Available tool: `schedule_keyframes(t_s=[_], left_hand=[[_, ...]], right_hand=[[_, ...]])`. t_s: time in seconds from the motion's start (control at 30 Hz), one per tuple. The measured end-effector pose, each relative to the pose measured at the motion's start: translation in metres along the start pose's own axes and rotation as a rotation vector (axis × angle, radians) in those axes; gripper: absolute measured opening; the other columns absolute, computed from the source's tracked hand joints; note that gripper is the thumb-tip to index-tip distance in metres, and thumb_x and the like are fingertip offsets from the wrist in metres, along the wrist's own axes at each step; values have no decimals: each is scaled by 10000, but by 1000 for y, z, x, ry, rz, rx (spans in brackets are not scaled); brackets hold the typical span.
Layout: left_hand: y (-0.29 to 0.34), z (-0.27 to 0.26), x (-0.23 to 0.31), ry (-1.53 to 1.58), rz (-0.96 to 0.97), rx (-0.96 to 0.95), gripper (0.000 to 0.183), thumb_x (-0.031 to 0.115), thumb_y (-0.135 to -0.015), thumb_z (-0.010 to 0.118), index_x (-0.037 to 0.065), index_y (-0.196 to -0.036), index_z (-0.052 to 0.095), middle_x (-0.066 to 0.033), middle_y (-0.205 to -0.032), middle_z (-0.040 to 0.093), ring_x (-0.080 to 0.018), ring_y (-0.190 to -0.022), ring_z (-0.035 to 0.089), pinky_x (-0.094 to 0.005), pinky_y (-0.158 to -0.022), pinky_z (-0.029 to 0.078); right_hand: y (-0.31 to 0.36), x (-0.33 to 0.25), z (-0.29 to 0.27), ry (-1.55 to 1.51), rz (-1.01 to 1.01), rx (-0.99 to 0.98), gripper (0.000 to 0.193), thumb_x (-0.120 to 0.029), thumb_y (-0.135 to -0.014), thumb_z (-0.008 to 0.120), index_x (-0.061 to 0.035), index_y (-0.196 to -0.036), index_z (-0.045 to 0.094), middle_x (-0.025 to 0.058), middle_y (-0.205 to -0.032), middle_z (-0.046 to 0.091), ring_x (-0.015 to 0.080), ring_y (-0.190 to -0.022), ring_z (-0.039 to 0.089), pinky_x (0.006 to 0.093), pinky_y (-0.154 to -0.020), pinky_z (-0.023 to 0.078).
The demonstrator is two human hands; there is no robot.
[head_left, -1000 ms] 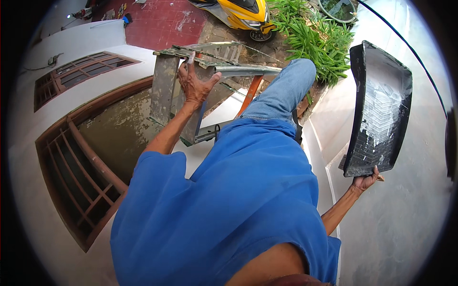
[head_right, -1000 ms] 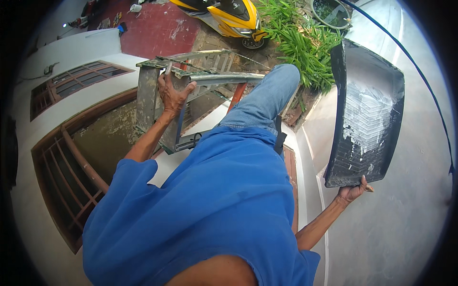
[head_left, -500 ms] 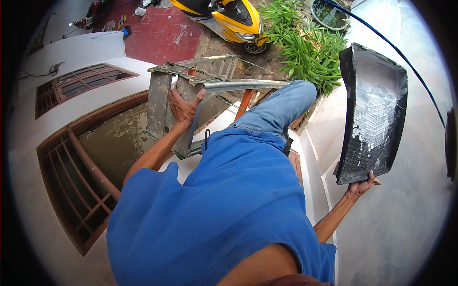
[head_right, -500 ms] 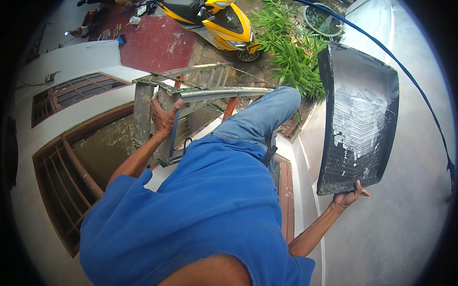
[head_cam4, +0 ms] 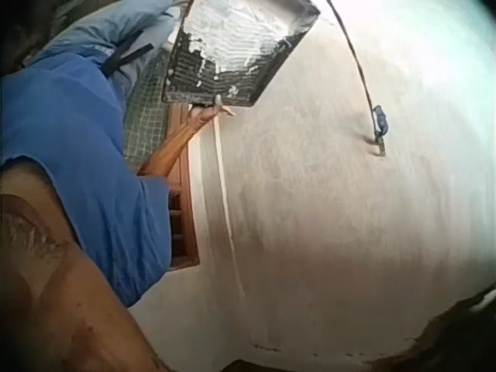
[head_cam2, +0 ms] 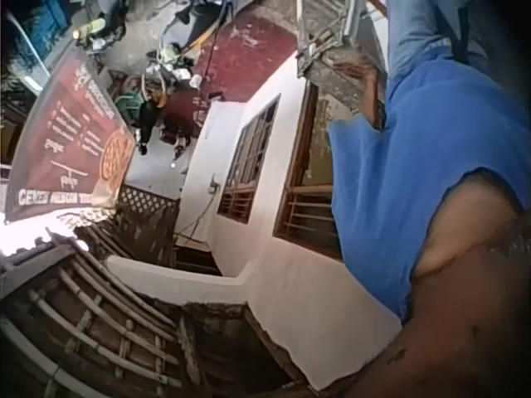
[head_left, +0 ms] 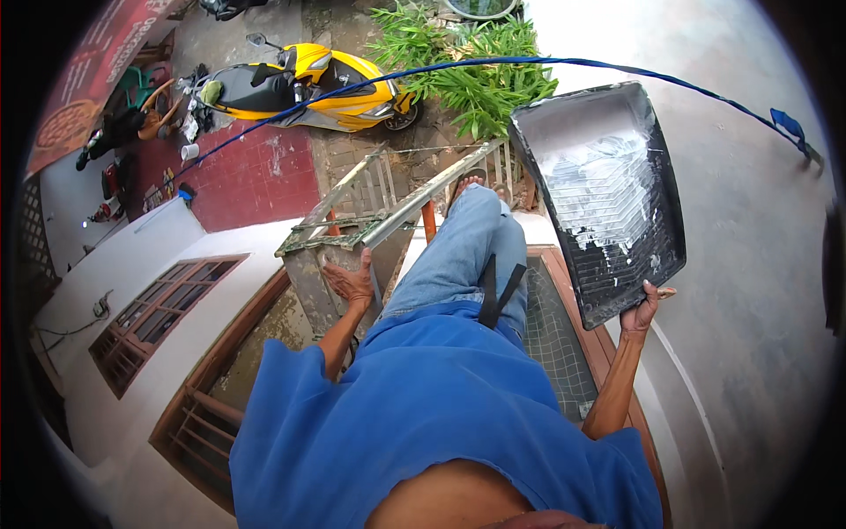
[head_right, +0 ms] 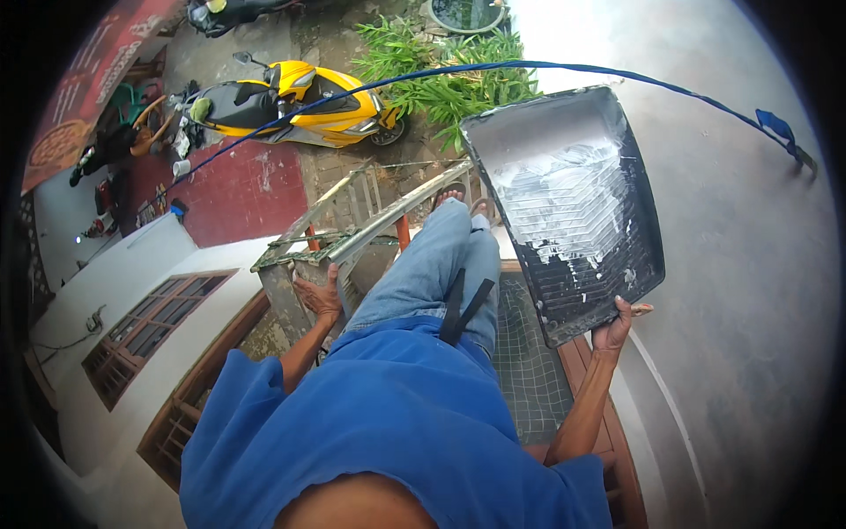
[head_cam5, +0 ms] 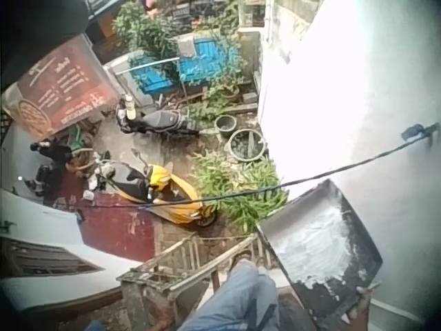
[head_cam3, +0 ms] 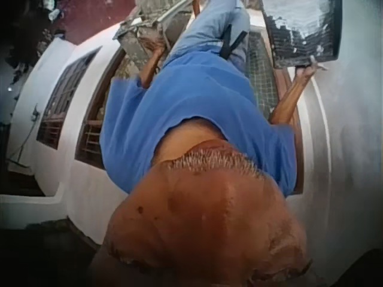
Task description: The person paints an exterior wall using a brush. The person repeatedly dips the brush into a paint tray held in their left hand and applies white paint to the wall surface with upward and downward strokes.
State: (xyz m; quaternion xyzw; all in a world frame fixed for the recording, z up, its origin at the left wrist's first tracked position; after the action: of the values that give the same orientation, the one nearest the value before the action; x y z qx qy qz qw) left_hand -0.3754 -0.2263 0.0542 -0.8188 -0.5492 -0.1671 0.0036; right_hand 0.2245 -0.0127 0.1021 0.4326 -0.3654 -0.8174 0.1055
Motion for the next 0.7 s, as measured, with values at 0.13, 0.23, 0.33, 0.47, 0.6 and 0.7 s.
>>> schedule_keyframes(t_s=[0.13,0.23,0.33,0.47,0.6,0.7], left_hand=[[-4,5,8,-139,74,-291,1115,713,-622,508,-182,-1209,193,-349,-1236,269,-428,-1182,266,-427,-998,206],[-11,18,-15,-274,-27,-726,1231,763,-589,482,-210,-1203,44,-401,-1236,213,-442,-1160,306,-398,-982,248],[-46,23,-10,-358,93,-570,1044,716,-618,505,-155,-1157,303,-320,-1153,400,-379,-1054,444,-360,-900,340],[-80,35,31,-452,203,-644,949,684,-641,506,-129,-1108,358,-290,-1106,437,-354,-1023,467,-352,-873,352],[-101,51,71,-535,341,-710,856,651,-665,507,-103,-1060,414,-260,-1058,474,-329,-992,489,-344,-846,365],[-112,63,101,-593,436,-780,790,627,-682,508,-83,-1023,456,-237,-1023,501,-311,-969,506,-337,-826,375]], right_hand=[[31,2,-8,-74,-10,91,414,-98,-695,547,-6,-1091,471,97,-1013,554,237,-922,537,357,-861,407],[57,2,-26,-144,-54,104,460,-60,-664,552,-43,-1112,446,65,-963,538,224,-885,529,360,-840,420],[89,-6,-13,-205,-113,111,478,-43,-643,553,-65,-1109,449,54,-976,525,218,-894,518,343,-827,424],[116,6,-13,-310,-240,176,448,-65,-640,551,-54,-1080,473,60,-959,542,235,-884,525,365,-830,424],[134,17,-15,-399,-275,181,430,-91,-633,558,-54,-1057,499,61,-956,554,255,-878,528,385,-838,413],[155,12,-2,-460,-354,212,407,-89,-637,563,-52,-1038,504,71,-943,558,255,-865,534,372,-811,424]])
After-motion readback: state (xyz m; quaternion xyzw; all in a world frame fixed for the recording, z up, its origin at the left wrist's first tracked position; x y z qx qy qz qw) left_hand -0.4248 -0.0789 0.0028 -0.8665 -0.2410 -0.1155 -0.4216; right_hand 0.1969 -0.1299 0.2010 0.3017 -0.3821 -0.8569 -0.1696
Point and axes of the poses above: each hand's wrist, its own y-axis away from the middle knuckle, its own z-axis out of the palm, x = y × z, the point moved 10 cm from there along -y, towards the middle knuckle
